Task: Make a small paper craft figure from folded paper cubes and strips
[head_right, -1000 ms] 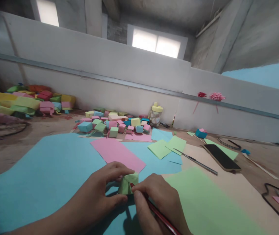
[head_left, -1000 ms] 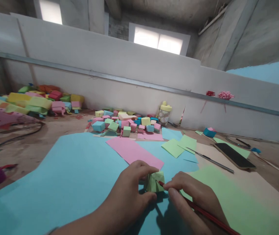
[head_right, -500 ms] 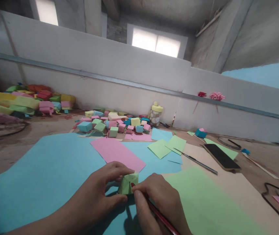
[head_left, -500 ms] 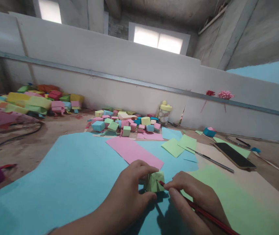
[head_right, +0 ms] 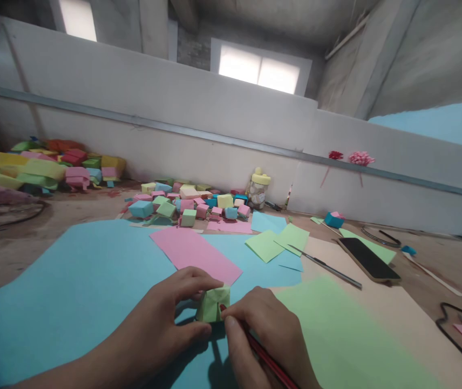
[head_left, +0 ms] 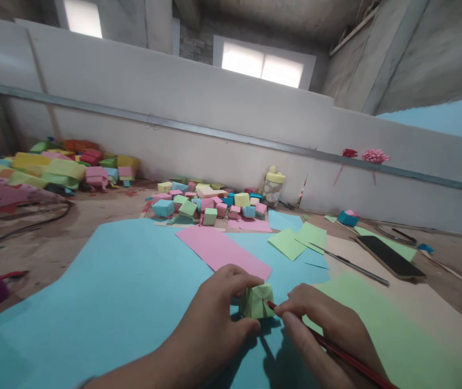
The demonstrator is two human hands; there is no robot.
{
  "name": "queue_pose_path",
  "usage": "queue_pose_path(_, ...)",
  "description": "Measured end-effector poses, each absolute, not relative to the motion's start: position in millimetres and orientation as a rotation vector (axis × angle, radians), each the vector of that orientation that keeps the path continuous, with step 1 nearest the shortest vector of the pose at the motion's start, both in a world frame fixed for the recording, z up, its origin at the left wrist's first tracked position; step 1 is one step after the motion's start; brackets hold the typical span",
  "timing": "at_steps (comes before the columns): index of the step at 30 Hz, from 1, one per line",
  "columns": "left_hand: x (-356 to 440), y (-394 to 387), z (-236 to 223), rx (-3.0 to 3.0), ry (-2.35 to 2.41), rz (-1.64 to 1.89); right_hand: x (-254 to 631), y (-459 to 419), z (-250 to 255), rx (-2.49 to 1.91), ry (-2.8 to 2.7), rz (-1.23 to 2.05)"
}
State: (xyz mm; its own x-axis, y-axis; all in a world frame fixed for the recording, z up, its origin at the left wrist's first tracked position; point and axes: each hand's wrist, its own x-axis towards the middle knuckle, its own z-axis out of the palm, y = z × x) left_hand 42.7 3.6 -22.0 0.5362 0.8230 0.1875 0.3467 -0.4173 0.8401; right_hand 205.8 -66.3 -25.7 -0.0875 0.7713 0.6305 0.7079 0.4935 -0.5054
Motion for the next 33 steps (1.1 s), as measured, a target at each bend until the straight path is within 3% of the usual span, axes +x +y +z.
queue_pose_path(21, 43.4, 5.3, -23.5, 1.997, 0.953, 0.766, 203.1, -71.3, -22.4, -1.226, -1.748, 0.205)
queue_pose_path(33, 42.3, 4.6, -26.0, 2.008, 0.950, 0.783, 203.2, -66.9, -27.9, -1.168, -1.805, 0.105)
